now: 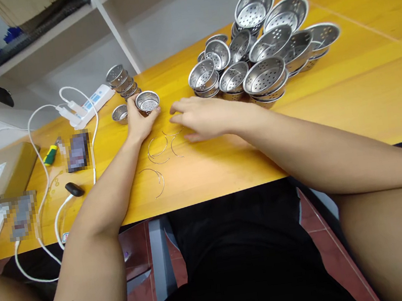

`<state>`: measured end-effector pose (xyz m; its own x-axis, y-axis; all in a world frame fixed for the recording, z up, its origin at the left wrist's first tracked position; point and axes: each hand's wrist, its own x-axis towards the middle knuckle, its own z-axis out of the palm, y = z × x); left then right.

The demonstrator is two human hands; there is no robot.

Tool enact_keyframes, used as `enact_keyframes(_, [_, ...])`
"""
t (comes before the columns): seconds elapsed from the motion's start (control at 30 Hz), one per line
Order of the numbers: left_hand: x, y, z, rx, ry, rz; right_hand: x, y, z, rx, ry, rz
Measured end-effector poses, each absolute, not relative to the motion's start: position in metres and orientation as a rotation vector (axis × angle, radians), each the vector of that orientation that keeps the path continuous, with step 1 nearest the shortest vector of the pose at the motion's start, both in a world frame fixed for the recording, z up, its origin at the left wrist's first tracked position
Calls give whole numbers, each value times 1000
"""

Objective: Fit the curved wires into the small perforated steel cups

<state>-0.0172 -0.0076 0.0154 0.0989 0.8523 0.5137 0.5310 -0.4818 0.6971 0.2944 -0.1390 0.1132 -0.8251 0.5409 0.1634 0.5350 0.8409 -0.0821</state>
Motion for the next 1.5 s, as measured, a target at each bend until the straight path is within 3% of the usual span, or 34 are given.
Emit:
enact_keyframes(0.13, [-14,-15,23,2057,1385,1276,266,-148,100,-770,-2869,302])
enact_keyframes(0.4, [-6,-30,35,2141,1444,1205,235,-143,83,-860,-2822,180])
enact_keyframes(0.63, [-10,-25,28,2167,1415,1208,238,-144,96,-950,-2822,375])
enact_keyframes(0.9, [-7,-27,31,2164,1423,1170,231,-153,113,-990,-2986,113])
enact_keyframes(1.33, [-7,-25,29,2197,1420,1135,249,-160,133,-1148,-3098,456])
enact_keyframes(1.5, [-7,-24,28,2207,1438,1124,242,-168,138,-1141,-3118,314])
